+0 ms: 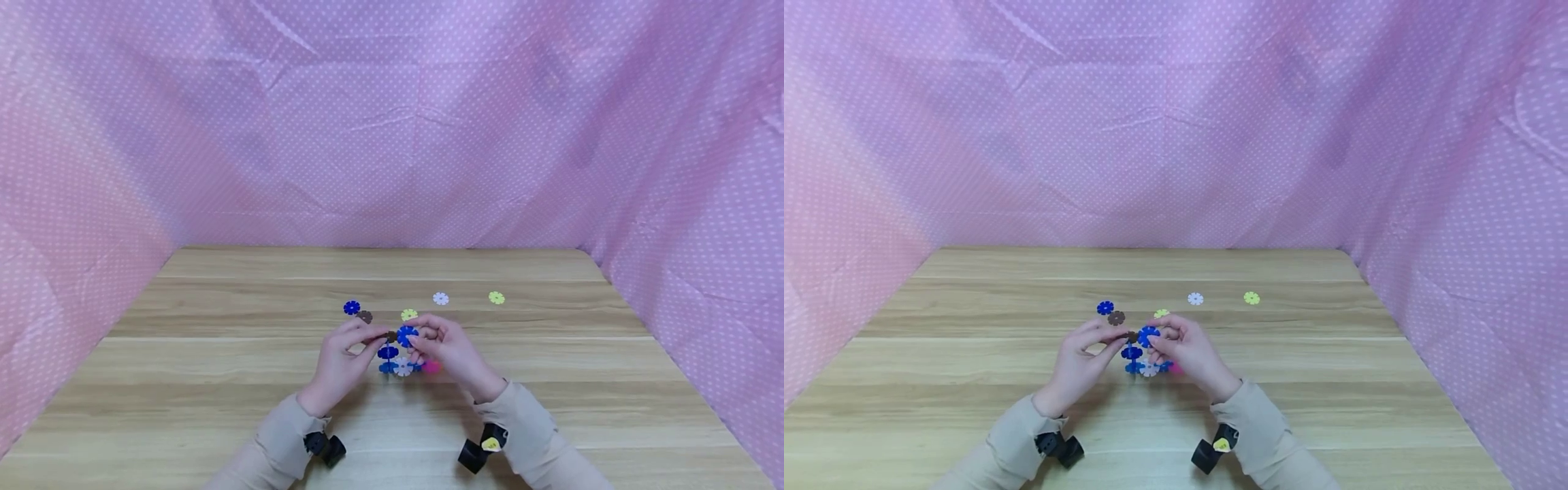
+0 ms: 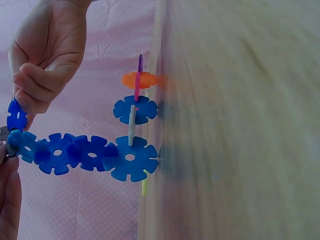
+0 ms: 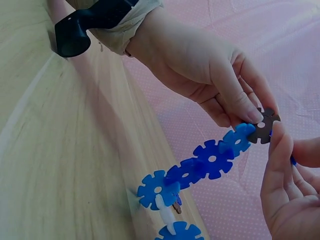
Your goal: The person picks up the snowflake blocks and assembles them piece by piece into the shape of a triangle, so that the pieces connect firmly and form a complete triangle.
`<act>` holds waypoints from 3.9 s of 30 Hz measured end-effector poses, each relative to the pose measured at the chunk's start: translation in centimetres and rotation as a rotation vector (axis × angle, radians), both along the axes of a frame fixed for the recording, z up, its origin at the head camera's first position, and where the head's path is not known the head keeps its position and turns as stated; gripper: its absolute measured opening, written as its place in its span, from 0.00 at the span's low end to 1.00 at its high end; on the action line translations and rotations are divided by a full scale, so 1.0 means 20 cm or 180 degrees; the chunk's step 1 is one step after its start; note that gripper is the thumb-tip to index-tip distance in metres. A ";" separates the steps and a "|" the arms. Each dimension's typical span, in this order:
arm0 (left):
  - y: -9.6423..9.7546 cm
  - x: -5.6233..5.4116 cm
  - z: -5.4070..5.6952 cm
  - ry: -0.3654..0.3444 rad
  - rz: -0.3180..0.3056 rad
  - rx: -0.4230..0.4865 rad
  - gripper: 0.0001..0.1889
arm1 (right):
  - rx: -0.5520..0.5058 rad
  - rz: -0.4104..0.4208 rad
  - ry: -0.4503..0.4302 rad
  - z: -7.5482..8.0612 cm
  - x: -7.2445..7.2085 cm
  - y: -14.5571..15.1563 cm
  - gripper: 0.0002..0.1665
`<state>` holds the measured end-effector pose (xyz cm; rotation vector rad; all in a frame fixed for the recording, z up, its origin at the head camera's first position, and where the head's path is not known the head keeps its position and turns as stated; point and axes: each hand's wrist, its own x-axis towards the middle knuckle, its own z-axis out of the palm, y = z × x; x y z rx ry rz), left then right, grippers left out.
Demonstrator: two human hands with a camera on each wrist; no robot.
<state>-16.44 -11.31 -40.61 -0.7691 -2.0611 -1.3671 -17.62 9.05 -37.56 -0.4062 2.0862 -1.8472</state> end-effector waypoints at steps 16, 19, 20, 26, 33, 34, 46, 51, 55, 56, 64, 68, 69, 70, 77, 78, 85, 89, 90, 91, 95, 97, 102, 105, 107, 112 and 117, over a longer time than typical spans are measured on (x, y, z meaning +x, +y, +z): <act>-0.02 0.00 0.02 -0.0305 -0.0437 -0.0012 0.09 | -0.0056 -0.0093 0.0011 0.03 0.04 -0.03 0.15; -0.02 0.00 0.02 -0.0275 -0.0519 -0.0041 0.09 | 0.0052 -0.0013 0.0037 0.03 0.05 -0.02 0.14; -0.03 0.00 0.02 -0.0265 -0.0534 -0.0053 0.09 | 0.0096 0.0024 0.0047 0.03 0.05 -0.02 0.14; -0.03 0.01 0.02 -0.0354 -0.0509 -0.0025 0.09 | 0.0247 0.0239 0.0212 0.03 0.04 -0.02 0.15; -0.05 0.02 0.05 -0.0710 -0.0397 -0.0010 0.09 | 0.0320 0.0521 0.0145 0.04 -0.04 0.05 0.24; -0.06 0.02 0.05 -0.0742 -0.0372 -0.0008 0.09 | 0.0353 0.0513 0.0129 0.04 -0.05 0.07 0.25; -0.08 0.03 0.05 -0.0884 -0.0290 0.0014 0.09 | 0.1655 -0.0280 0.0670 -0.10 -0.41 0.46 0.26; -0.07 0.04 0.05 -0.0923 -0.0296 0.0045 0.09 | 0.2110 -0.0458 0.0969 -0.16 -0.49 0.58 0.26; -0.07 0.05 0.06 -0.0959 -0.0288 0.0037 0.09 | 0.2516 -0.0571 0.1245 -0.19 -0.52 0.63 0.28; -0.07 0.05 0.06 -0.0972 -0.0282 0.0036 0.09 | 0.2610 -0.0578 0.1288 -0.20 -0.52 0.64 0.28; -0.07 0.05 0.07 -0.0999 -0.0290 0.0020 0.09 | 0.2881 -0.0543 0.1377 -0.22 -0.54 0.68 0.28; -0.07 0.06 0.07 -0.1021 -0.0300 0.0040 0.09 | 0.2943 -0.0477 0.1467 -0.22 -0.54 0.69 0.25; -0.07 0.06 0.06 -0.1021 -0.0298 0.0045 0.09 | 0.2954 -0.0454 0.1505 -0.22 -0.54 0.69 0.24; -0.07 0.06 0.06 -0.1022 -0.0294 0.0046 0.09 | 0.2961 -0.0427 0.1539 -0.22 -0.54 0.69 0.23; -0.07 0.05 0.05 -0.0985 -0.0225 0.0018 0.10 | 0.2811 -0.0243 0.1496 -0.20 -0.53 0.70 0.13; -0.07 0.05 0.05 -0.0977 -0.0218 0.0014 0.10 | 0.2798 -0.0222 0.1475 -0.20 -0.53 0.70 0.12; -0.06 0.05 0.05 -0.1009 -0.0227 0.0018 0.10 | 0.2630 -0.0137 0.1361 -0.19 -0.51 0.69 0.08; -0.06 0.04 0.05 -0.0997 -0.0267 0.0029 0.09 | 0.2552 -0.0144 0.1332 -0.19 -0.50 0.69 0.09; -0.06 0.04 0.05 -0.0998 -0.0270 0.0032 0.09 | 0.2520 -0.0170 0.1304 -0.20 -0.49 0.69 0.09; -0.06 0.04 0.05 -0.1001 -0.0269 0.0034 0.09 | 0.2512 -0.0196 0.1296 -0.20 -0.49 0.69 0.10; -0.06 0.05 0.05 -0.1038 -0.0232 0.0027 0.09 | 0.2397 -0.0273 0.1164 -0.22 -0.47 0.67 0.09; -0.05 0.05 0.06 -0.1052 -0.0209 0.0007 0.08 | 0.2321 -0.0284 0.1091 -0.22 -0.46 0.65 0.09; -0.05 0.04 0.06 -0.1057 -0.0230 -0.0014 0.08 | 0.2017 -0.0305 0.0802 -0.19 -0.41 0.59 0.08; -0.05 0.04 0.06 -0.1083 -0.0268 0.0002 0.08 | 0.1840 -0.0243 0.0724 -0.19 -0.37 0.55 0.07; -0.05 0.05 0.06 -0.1097 -0.0289 0.0009 0.08 | 0.1724 -0.0203 0.0685 -0.19 -0.34 0.53 0.08; -0.04 0.05 0.06 -0.1132 -0.0307 0.0007 0.08 | 0.1575 -0.0217 0.0671 -0.18 -0.27 0.48 0.09; -0.04 0.05 0.06 -0.1084 -0.0301 -0.0002 0.10 | 0.1384 -0.0244 0.0776 -0.13 -0.19 0.39 0.08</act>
